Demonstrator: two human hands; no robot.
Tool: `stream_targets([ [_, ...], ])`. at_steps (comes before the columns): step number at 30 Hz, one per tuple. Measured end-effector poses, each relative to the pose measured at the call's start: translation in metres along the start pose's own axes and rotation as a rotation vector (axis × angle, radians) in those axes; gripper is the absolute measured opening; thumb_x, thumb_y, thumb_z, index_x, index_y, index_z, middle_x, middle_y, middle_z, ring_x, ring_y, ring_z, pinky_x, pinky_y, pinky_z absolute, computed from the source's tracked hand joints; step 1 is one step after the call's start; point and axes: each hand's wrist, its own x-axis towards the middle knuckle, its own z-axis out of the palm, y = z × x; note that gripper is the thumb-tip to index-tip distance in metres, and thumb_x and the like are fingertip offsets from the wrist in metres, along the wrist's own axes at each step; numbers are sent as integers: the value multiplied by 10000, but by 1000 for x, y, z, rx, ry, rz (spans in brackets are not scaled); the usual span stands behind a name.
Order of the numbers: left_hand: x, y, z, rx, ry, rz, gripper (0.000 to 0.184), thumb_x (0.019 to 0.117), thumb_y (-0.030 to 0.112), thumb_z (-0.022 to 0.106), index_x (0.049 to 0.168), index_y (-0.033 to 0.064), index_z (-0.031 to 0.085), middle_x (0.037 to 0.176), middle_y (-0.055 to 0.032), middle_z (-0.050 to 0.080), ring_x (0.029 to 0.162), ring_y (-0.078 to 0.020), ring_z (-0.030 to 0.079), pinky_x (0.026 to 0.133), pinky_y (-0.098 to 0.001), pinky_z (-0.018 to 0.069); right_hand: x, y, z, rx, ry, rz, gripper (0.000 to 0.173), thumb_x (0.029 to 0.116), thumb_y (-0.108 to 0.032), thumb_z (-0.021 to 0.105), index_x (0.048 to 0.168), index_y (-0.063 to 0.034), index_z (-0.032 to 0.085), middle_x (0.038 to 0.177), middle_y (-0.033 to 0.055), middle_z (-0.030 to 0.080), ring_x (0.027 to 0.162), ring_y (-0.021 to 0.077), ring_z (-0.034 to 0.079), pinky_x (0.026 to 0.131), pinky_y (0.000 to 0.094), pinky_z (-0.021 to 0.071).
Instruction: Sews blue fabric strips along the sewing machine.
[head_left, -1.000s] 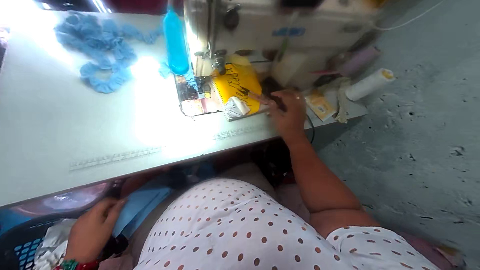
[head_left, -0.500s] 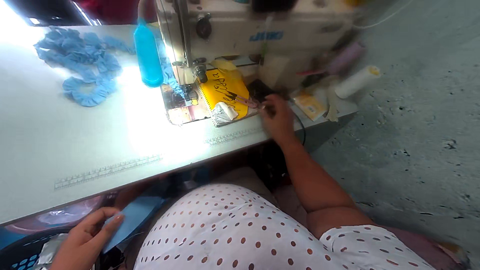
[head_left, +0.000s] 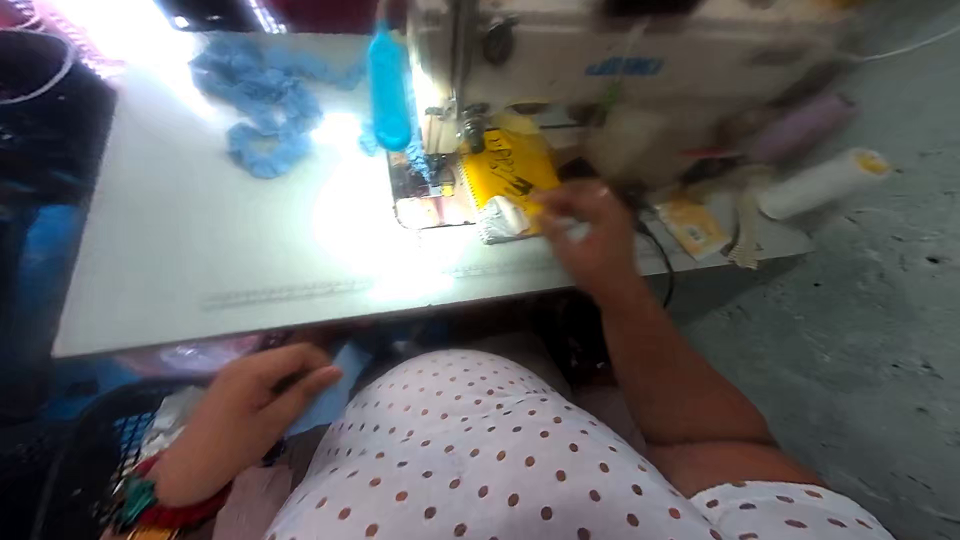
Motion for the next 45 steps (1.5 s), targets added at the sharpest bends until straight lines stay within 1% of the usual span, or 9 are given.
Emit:
stream_targets([
  [4,38,34,9,-142,-163,170,246,1007,342,624,913,138,723,813,113,665,742,102,587,670,-86,496,-35,-90,69,726,-605,-248,593,949,-236,718,1445,15,512,1180,80,704,1102,89,657,963,289,556],
  [9,38,11,-29,-229,-331,-35,119,917,233,706,832,152,691,695,99,637,602,36,581,538,-123,480,-33,-62,51,643,-553,-162,166,1023,-101,546,1029,-24,693,915,2,674,802,14,633,738,204,562],
  [13,-2,-19,-81,-184,-218,-239,71,901,187,680,833,165,683,699,74,647,593,1,595,527,-156,490,-62,9,16,-3,-261,-32,297,1057,-220,495,1074,-8,702,975,133,713,867,235,699,772,459,588],
  [18,-22,-13,-104,-136,-215,-330,78,878,131,694,912,181,743,793,84,727,671,8,665,593,-161,554,-99,27,13,-265,-487,92,254,1030,-167,569,1072,33,721,1047,268,716,1017,472,693,889,679,520],
  [21,7,7,-74,35,-325,-13,112,913,259,706,934,161,754,854,91,703,777,25,643,696,-171,542,-83,-14,32,28,-432,-56,370,994,-326,624,1195,-31,719,1159,158,726,1107,316,685,955,549,544],
  [25,59,47,-21,95,-426,329,184,949,288,669,939,128,759,834,52,704,761,10,637,678,-177,533,-41,-90,71,796,-581,-131,715,951,-297,709,1522,0,396,1280,57,676,1164,77,643,993,305,561],
  [31,65,40,-53,-171,-509,74,174,938,161,694,1100,100,713,881,64,717,755,29,650,663,-131,541,-22,-102,63,791,-556,-172,336,994,-74,593,1329,-57,582,882,9,660,737,46,636,657,210,566],
  [39,14,-1,-99,-215,-323,-220,91,913,55,680,944,122,733,780,47,725,667,-2,663,609,-146,548,-54,-1,16,570,-321,91,267,1002,-201,613,1266,-171,634,951,-60,676,800,9,655,729,208,582],
  [45,26,15,-87,182,-241,26,122,951,216,656,985,129,735,893,62,681,812,4,623,736,-188,518,-59,-25,12,-64,-446,-35,359,962,-224,693,1256,-17,691,1142,215,708,1077,414,672,915,639,528],
])
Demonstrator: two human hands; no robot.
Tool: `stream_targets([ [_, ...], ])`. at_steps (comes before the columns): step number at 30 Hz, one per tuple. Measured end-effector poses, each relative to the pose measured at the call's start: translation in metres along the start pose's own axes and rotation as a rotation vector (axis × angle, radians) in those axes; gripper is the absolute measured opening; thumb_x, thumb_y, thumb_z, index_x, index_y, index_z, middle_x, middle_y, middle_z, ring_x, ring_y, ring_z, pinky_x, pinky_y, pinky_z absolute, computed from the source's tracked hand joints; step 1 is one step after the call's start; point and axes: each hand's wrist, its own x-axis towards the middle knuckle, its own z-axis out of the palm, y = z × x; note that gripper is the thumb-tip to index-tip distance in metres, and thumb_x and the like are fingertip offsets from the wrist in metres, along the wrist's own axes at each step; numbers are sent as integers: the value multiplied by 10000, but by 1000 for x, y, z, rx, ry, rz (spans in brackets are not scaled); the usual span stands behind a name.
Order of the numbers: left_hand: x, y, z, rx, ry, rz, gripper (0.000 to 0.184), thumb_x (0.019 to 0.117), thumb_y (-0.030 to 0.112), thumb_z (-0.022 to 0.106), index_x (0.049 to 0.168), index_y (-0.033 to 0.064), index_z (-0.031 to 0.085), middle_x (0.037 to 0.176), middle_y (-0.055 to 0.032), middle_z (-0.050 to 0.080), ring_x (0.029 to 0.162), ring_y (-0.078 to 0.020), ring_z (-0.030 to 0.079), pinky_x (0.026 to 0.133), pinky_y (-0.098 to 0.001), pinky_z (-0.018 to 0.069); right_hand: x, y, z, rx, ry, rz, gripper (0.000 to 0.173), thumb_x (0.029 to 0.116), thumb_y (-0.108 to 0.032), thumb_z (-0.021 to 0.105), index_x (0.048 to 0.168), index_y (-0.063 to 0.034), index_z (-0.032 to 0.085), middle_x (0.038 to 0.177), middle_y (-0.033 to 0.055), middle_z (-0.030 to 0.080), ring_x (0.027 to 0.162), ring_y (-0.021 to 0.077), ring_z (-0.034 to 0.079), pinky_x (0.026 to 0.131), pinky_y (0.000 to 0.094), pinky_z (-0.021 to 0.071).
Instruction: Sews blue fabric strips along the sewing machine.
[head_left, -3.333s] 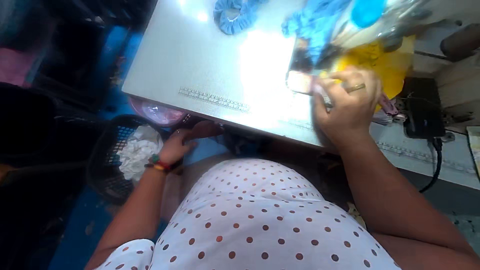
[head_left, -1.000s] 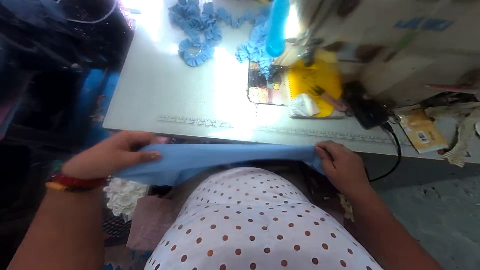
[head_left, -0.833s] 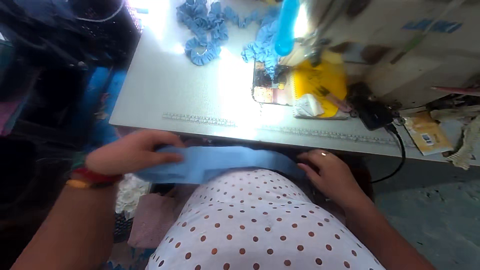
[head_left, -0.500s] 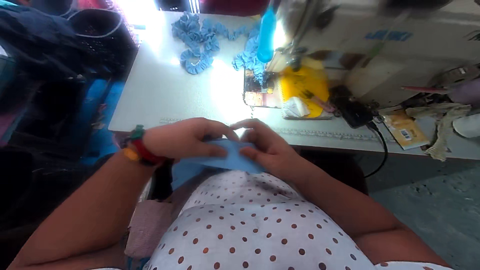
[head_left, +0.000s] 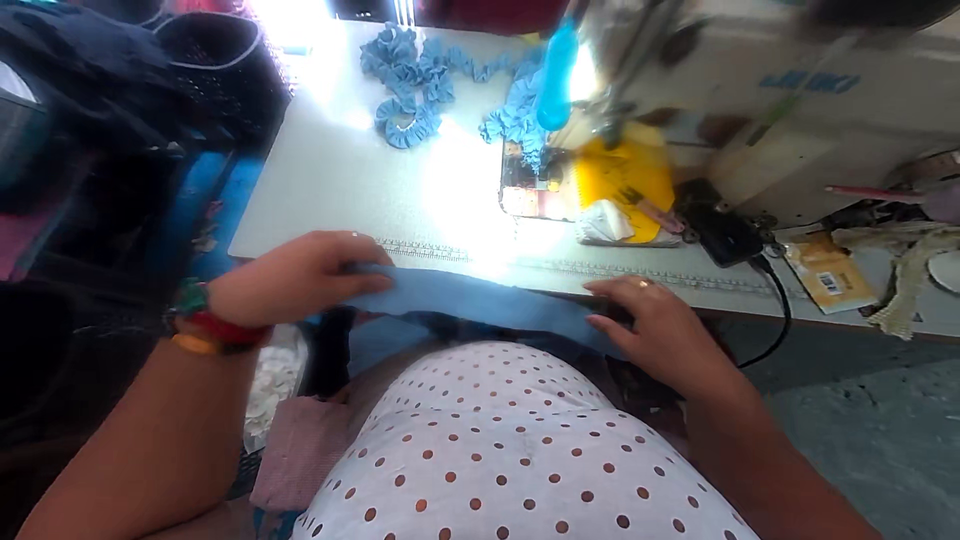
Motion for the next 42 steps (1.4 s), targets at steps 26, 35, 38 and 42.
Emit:
stream_targets([
  [26,7,9,55,-510,442,147,226,1028,154,468,1043,93,685,986,30,673,814,-29,640,719,-169,544,69,-94,75,508,455,-456,119,941,-102,689,932,-10,764,1033,86,734,969,108,690,857,258,581],
  [35,8,15,75,-493,660,218,135,885,48,743,966,101,650,994,31,651,783,-15,650,675,-165,581,53,-97,68,686,439,-393,66,917,-44,697,909,-17,757,1076,64,734,1015,101,694,855,247,599],
  [38,12,23,84,-609,758,236,207,874,37,763,1009,142,646,983,49,671,783,-23,665,680,-173,588,44,-99,68,708,461,-357,49,911,-54,711,912,-45,759,1079,52,736,1000,107,699,832,255,605],
  [42,22,27,92,-713,828,177,287,890,19,745,1084,173,599,960,49,668,782,-49,679,693,-215,612,40,-94,71,747,472,-286,14,905,-77,732,902,-79,746,1062,39,739,942,104,711,772,252,617],
])
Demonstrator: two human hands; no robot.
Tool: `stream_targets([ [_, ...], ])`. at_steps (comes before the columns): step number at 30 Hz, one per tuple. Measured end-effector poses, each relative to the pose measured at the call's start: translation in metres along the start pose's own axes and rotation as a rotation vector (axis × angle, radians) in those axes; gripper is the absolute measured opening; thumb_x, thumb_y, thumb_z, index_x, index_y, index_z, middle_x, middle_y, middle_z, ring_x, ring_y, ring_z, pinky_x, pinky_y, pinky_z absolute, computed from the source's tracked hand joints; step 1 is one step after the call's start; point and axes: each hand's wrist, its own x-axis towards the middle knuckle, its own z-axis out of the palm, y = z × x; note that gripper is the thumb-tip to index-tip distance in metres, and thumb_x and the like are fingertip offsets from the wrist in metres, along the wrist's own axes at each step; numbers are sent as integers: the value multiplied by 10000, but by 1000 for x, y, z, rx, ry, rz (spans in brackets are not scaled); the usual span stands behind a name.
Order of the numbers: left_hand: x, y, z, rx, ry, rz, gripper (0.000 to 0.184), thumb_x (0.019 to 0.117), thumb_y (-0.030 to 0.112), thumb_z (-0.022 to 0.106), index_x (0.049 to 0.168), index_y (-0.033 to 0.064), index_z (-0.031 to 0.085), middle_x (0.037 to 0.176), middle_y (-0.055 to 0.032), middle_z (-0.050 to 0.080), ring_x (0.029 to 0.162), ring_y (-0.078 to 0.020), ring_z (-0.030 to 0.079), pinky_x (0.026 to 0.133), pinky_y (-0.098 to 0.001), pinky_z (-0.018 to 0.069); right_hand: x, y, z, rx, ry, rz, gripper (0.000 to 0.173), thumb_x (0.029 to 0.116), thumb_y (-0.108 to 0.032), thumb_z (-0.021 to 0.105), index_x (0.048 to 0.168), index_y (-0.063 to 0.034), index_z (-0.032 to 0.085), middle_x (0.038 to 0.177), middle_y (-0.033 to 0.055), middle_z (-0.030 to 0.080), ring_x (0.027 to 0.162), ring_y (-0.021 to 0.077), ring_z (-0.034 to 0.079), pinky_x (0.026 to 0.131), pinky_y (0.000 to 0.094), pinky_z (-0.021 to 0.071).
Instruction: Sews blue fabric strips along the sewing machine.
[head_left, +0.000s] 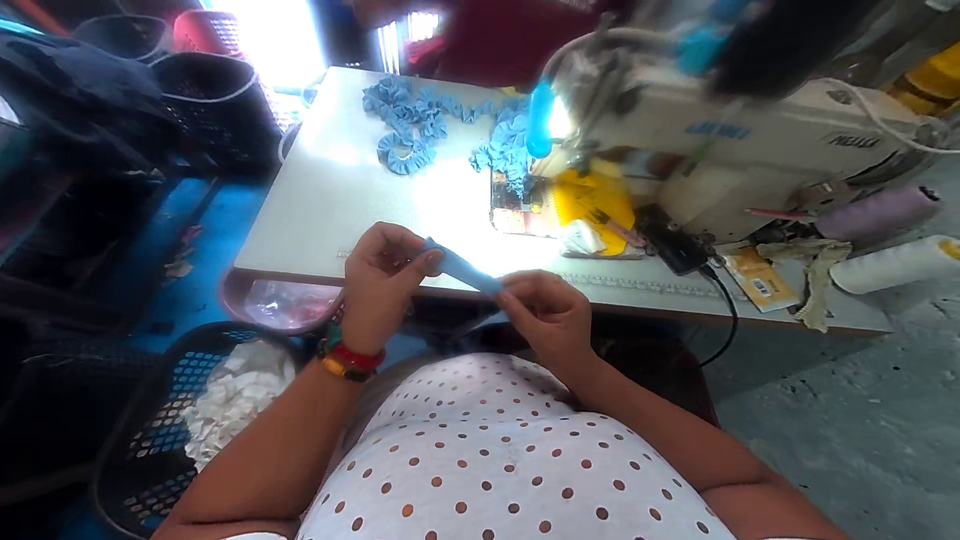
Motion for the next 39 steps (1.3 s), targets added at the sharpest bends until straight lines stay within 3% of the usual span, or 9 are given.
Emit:
stream_targets([
  [3,8,-6,8,6,7,-40,401,912,5,718,1259,163,593,981,49,680,830,-54,693,743,-227,617,0,9,-5,11,20,27,26,896,-52,734,918,-65,738,1066,52,739,928,114,720,771,269,630],
  [10,52,-46,36,159,-83,-23,297,905,2,718,1172,57,602,956,28,675,828,-33,675,756,-217,596,2,38,-24,25,75,167,168,875,-11,752,1004,-51,653,911,27,703,756,82,691,702,263,627],
  [15,110,-104,74,280,-354,-184,244,901,19,730,1131,-15,654,945,-59,720,796,-81,701,761,-272,605,11,63,-52,-612,-101,147,286,904,-146,746,1159,-32,684,871,78,717,734,195,696,681,380,605],
  [17,129,-124,90,391,-474,-187,235,911,27,722,1139,3,669,931,-63,719,796,-96,687,772,-285,582,23,73,-61,-772,-130,58,418,853,-183,802,1233,-49,688,969,126,717,891,324,691,768,513,580],
  [19,145,-135,102,546,-557,-189,221,934,68,712,1149,32,672,955,-70,727,860,-140,696,833,-354,568,39,83,-72,-877,-208,-6,517,868,-298,774,1340,-120,663,1268,117,672,1190,347,616,956,585,497],
  [22,158,-140,115,787,-584,-170,214,973,151,678,1174,78,680,1022,-95,730,1017,-266,688,925,-525,517,57,98,-84,-1036,-410,-32,541,974,-485,511,1433,-218,616,1620,-6,438,1571,303,232,1195,735,105],
  [26,151,-141,116,958,-536,-29,246,998,256,654,1182,96,685,1158,-169,671,1122,-381,624,945,-561,490,58,109,-88,-994,-496,-19,562,1013,-495,393,1387,-172,659,1568,-9,512,1583,290,205,1178,778,17],
  [31,122,-136,98,1061,-627,396,327,1030,310,524,1082,95,765,1164,-106,737,1192,-317,651,987,-538,478,59,108,-86,-978,-491,-3,541,1007,-478,406,1378,-181,663,1560,1,519,1580,296,211,1164,791,5],
  [39,130,-146,102,1139,-667,391,367,1045,304,431,1146,132,739,1338,-50,689,1388,-301,529,1187,-584,278,78,106,-86,-1042,-518,60,539,983,-520,417,1335,-208,681,1543,2,534,1578,308,213,1156,800,-1],
])
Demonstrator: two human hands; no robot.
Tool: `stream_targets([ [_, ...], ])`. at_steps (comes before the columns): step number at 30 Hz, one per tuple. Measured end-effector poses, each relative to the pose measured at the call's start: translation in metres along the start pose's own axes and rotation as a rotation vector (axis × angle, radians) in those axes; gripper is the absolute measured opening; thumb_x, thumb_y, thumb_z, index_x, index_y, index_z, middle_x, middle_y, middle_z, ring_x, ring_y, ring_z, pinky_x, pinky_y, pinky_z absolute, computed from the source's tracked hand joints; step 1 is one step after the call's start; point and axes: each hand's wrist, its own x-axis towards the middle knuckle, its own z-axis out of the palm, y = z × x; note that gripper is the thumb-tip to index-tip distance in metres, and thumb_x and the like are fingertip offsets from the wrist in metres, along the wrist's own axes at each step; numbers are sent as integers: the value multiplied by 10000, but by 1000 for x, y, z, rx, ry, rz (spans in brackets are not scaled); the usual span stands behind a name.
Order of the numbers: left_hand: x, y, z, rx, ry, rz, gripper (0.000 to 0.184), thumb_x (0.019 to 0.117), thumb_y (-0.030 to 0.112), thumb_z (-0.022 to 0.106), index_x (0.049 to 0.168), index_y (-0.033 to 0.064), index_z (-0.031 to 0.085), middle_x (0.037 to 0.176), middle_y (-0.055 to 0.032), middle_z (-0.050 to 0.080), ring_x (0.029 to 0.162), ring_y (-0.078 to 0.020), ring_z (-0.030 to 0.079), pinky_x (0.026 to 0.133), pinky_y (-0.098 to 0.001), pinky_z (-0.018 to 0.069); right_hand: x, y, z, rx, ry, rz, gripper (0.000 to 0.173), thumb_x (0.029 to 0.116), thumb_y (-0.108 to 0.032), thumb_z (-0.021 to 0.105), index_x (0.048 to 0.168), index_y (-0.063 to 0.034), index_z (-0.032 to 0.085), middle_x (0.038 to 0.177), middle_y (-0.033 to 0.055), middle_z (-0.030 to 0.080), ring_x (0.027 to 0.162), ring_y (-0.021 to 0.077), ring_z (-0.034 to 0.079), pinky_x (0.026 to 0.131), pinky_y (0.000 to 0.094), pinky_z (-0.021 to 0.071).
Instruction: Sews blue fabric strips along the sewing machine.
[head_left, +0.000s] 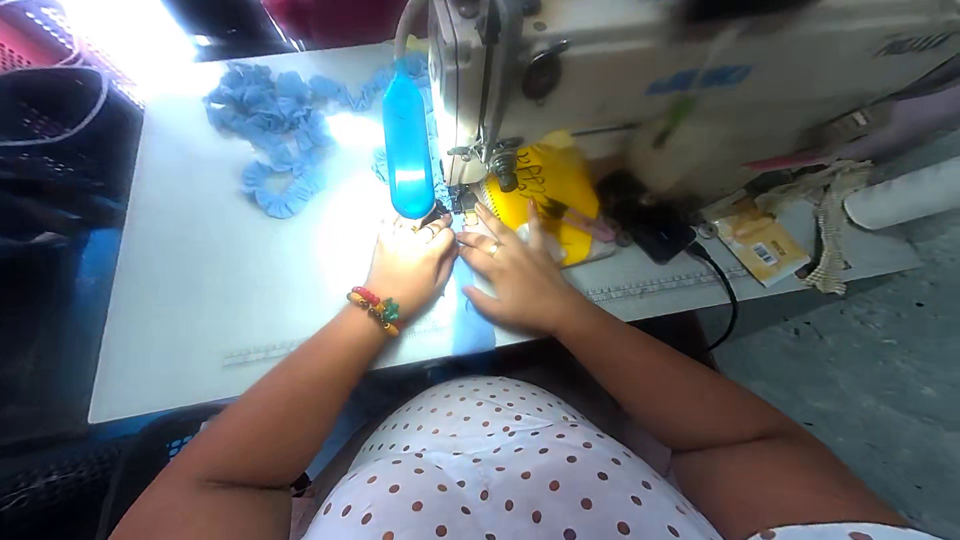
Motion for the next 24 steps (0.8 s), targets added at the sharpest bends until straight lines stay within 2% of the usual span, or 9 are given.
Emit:
stream_targets([
  [3,6,-3,1,-28,-27,-31,385,1047,321,413,1160,136,731,1346,-48,684,1409,-319,506,1196,-652,208,3,-1,2,-14,9,31,544,986,-510,404,1339,-202,681,1538,13,540,1575,313,220,1157,797,-3],
  [5,10,-4,0,-67,-65,-71,406,1041,330,409,1217,124,710,1354,-52,679,1426,-326,483,1206,-673,154,4,-2,2,-23,7,55,544,990,-511,402,1354,-210,671,1547,8,530,1575,316,216,1152,800,-7],
  [7,12,-6,-1,-110,-106,-115,424,1037,345,418,1279,103,669,1367,-66,667,1446,-331,456,1214,-679,111,6,-3,2,-29,6,67,541,989,-512,412,1363,-214,664,1552,6,523,1575,319,215,1146,810,-4],
  [10,13,-6,1,-158,-101,-155,398,1023,343,452,1263,88,640,1373,-80,654,1464,-314,432,1222,-653,96,8,-4,3,-22,13,74,534,987,-495,420,1365,-206,661,1554,11,521,1575,323,212,1147,807,-9],
  [14,13,-5,0,-180,-98,-167,369,1025,327,455,1241,77,620,1364,-80,655,1461,-309,434,1227,-624,123,6,-5,6,-28,33,69,530,1001,-469,411,1376,-189,658,1553,25,524,1571,318,229,1153,798,-5],
  [18,13,-8,4,-195,-86,-147,362,1035,313,441,1228,61,615,1407,-87,636,1471,-313,426,1237,-564,185,4,-4,9,-4,124,30,435,1013,-380,451,1272,-155,718,1445,43,623,1529,319,336,1166,788,47],
  [22,14,-8,-1,-228,-115,-184,371,1044,312,457,1262,58,617,1533,-125,514,1518,-348,329,1234,-563,202,6,-7,8,-15,77,72,441,1026,-349,432,1325,-148,688,1496,38,579,1554,313,279,1166,789,11],
  [23,9,-3,-7,-221,-106,-225,385,1041,344,475,1264,69,625,1554,-134,484,1502,-347,355,1209,-565,263,6,-7,8,-20,75,77,447,1033,-357,432,1341,-148,680,1507,38,569,1558,315,267,1167,789,4],
  [24,-3,8,-14,-228,-82,-288,415,1025,391,503,1256,75,643,1535,-138,499,1448,-346,429,1156,-574,342,4,-7,7,-18,87,77,449,1039,-369,442,1346,-144,680,1508,46,567,1557,324,267,1167,791,4],
])
